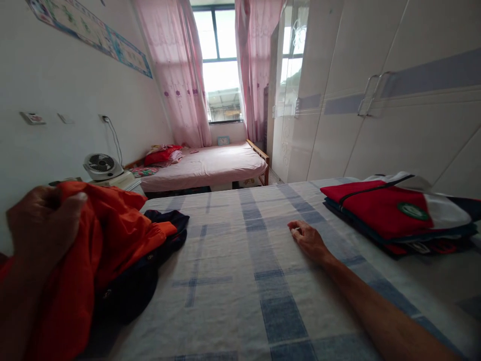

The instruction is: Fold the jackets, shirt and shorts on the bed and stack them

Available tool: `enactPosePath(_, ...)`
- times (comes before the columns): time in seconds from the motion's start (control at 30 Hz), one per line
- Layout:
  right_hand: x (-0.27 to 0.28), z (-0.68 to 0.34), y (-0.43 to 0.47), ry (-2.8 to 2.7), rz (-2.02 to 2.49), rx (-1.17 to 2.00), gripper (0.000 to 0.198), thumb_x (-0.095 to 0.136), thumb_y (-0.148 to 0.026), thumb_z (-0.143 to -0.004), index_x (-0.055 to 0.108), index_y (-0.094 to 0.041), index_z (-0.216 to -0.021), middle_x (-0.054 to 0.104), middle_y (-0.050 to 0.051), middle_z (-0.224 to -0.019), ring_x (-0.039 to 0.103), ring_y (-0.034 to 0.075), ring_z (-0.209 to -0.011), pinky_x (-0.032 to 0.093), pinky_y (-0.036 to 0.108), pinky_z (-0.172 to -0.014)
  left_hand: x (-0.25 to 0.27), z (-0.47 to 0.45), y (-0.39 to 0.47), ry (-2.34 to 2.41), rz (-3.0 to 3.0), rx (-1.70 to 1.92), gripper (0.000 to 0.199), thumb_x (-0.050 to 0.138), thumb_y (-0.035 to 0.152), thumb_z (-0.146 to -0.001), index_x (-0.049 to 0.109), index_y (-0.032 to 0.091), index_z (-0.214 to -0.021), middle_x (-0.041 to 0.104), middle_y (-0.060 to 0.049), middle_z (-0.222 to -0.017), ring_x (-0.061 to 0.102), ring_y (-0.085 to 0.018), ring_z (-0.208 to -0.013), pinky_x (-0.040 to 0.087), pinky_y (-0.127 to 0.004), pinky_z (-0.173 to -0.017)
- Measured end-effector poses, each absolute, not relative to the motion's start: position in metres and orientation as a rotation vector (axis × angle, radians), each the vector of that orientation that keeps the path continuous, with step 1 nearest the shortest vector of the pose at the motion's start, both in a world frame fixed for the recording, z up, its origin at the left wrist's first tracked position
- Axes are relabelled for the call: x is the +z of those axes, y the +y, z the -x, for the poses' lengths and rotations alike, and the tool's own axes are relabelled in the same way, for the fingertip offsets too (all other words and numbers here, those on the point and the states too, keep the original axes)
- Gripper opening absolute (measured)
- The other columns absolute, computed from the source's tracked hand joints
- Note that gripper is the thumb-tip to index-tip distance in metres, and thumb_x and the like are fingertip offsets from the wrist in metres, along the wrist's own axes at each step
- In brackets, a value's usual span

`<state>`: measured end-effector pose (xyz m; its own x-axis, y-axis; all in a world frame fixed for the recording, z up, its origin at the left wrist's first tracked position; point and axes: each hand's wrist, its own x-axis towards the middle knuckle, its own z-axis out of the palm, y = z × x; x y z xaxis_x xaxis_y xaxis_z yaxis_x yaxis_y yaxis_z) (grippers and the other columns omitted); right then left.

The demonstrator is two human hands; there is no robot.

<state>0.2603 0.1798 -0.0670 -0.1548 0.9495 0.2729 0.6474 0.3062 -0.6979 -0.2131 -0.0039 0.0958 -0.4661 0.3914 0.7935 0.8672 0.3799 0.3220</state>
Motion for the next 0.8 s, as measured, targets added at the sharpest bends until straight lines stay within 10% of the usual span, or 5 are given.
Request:
enactPosePath(0.33,-0.067,-0.261,0.179,-1.92,1.387,0.539,0.023,0.046,-0.021,-0.075,0.065,-0.021,-0.087,0.069,0.004,-0.092,0.063,0.018,-0.082,0.046,0.03,-0.077,-0.014,0.115,0.027,-2.268,2.146,-0.307,0.027,0.041,0.039,-0.085,0.052,0.022,-0.068,0.064,-0.001,-0.072,0.06,-0.017,-0.064,0.037,-0.028,-0.057)
enactPosePath(0.8,-0.065,-0.263,0.177,-1.899,1.371,0.423,0.024,0.046,-0.014,-0.077,0.066,-0.019,-0.089,0.07,0.002,-0.09,0.064,0.013,-0.079,0.049,0.024,-0.074,-0.072,0.056,0.052,-1.59,2.303,-0.711,0.021,0.046,0.035,-0.087,0.062,0.025,-0.097,0.067,-0.006,-0.109,0.066,-0.021,-0.095,0.053,-0.031,-0.081)
